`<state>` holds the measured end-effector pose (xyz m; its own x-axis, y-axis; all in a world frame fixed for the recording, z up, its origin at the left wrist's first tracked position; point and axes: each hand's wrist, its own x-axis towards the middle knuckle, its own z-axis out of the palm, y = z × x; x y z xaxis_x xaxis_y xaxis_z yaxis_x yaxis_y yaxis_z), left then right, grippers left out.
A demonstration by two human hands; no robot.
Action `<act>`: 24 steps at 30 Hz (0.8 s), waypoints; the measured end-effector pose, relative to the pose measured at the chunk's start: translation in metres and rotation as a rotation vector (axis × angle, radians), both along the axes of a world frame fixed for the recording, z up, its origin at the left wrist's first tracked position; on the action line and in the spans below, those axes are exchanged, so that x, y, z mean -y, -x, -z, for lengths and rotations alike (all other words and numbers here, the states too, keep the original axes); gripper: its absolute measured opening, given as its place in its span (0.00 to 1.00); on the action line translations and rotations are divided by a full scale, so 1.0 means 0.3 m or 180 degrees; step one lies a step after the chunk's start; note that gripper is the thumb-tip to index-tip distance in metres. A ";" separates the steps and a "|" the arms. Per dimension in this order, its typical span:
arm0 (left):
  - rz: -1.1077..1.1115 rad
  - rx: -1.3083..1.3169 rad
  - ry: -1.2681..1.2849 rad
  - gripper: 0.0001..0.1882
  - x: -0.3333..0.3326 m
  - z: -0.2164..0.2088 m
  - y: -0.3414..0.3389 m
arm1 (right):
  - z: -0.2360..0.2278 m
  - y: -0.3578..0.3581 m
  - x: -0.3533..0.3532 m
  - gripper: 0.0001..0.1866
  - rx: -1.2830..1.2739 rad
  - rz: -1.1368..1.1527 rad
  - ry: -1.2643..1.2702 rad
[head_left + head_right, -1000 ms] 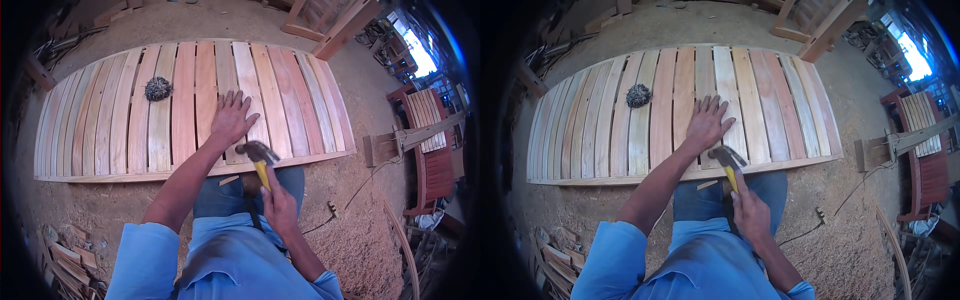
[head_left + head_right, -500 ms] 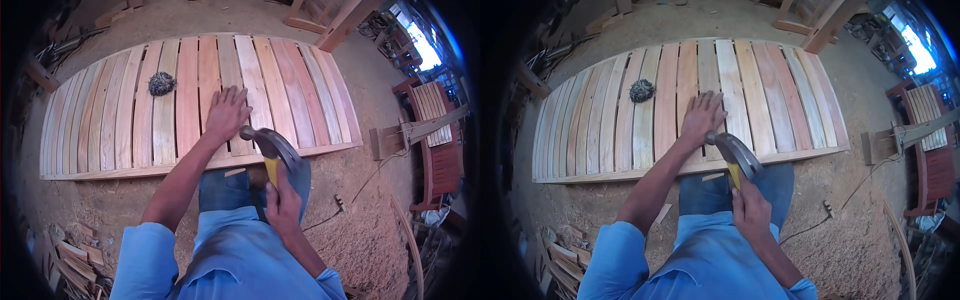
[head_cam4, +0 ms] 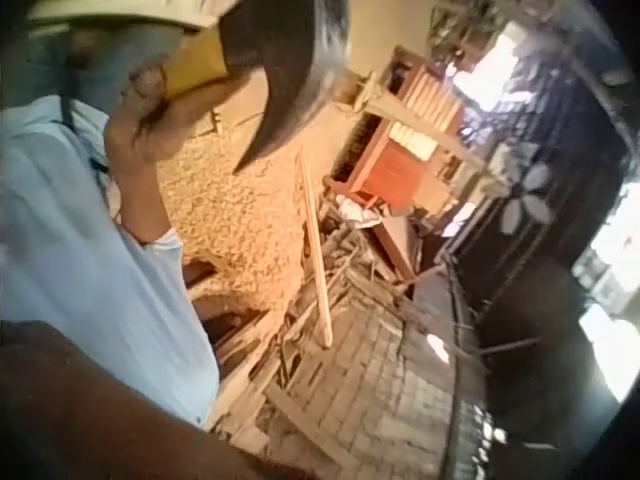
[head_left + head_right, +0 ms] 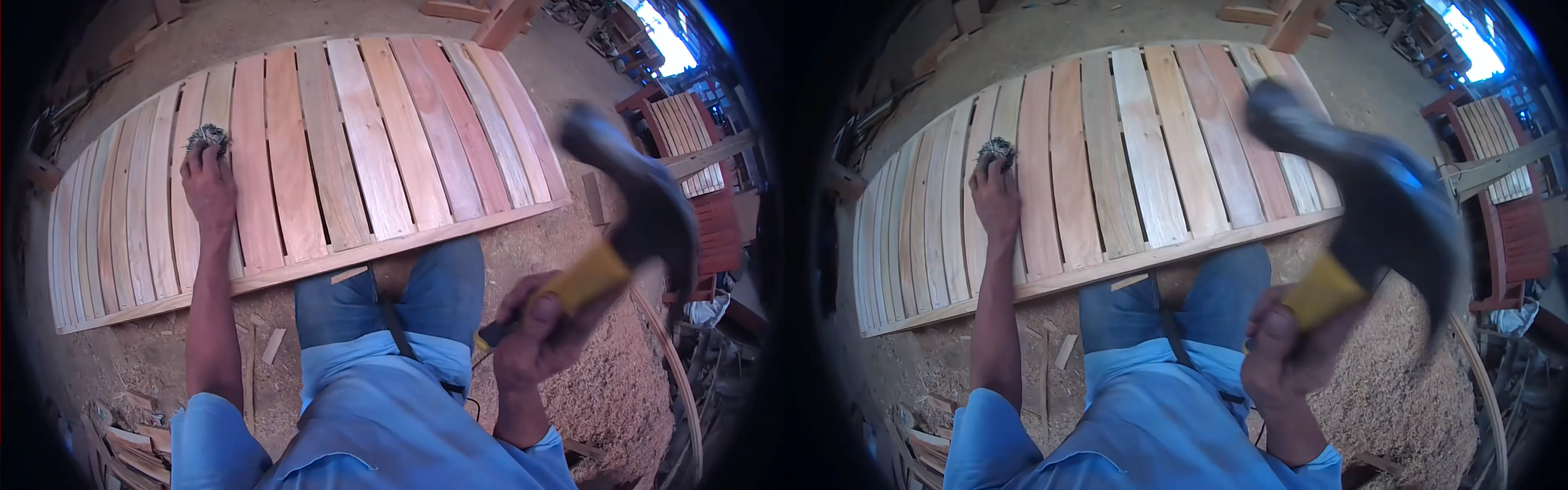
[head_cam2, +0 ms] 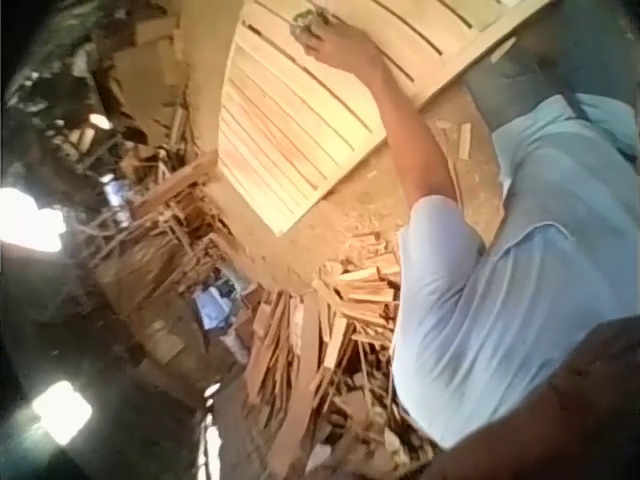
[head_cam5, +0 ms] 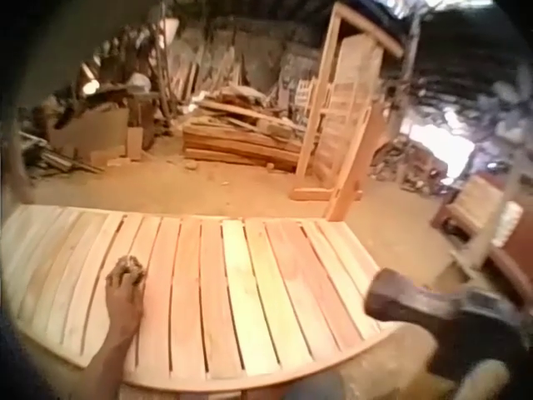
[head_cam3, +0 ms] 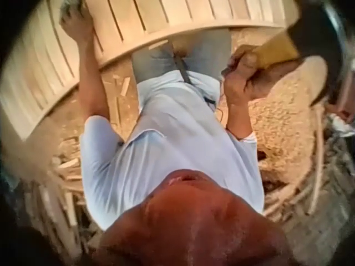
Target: Assembling a wooden furniture frame by hammering nails into slats.
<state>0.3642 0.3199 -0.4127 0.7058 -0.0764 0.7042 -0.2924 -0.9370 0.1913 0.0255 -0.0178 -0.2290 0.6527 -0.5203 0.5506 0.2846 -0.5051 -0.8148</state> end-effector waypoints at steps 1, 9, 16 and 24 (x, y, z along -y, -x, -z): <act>0.0050 -0.0004 0.0223 0.19 0.010 -0.004 -0.001 | -0.004 -0.020 0.000 0.30 0.0630 -0.0008 -0.0108; -0.0273 0.0066 0.0507 0.15 -0.019 0.001 -0.019 | 0.308 0.070 0.045 0.40 -0.2417 -0.0392 0.0848; 0.0154 0.0270 0.1211 0.07 -0.009 -0.024 -0.023 | 0.390 0.079 0.088 0.38 -0.1677 -0.0098 0.1856; 0.0363 -0.0247 0.2221 0.10 -0.084 -0.063 -0.036 | 0.238 0.077 0.063 0.35 -0.1182 -0.0060 0.1190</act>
<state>0.3751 0.3451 -0.3937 0.7704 0.2976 0.5638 -0.3425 -0.5526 0.7598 0.0024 -0.0367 -0.3003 0.8466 -0.3190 0.4262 0.0227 -0.7782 -0.6276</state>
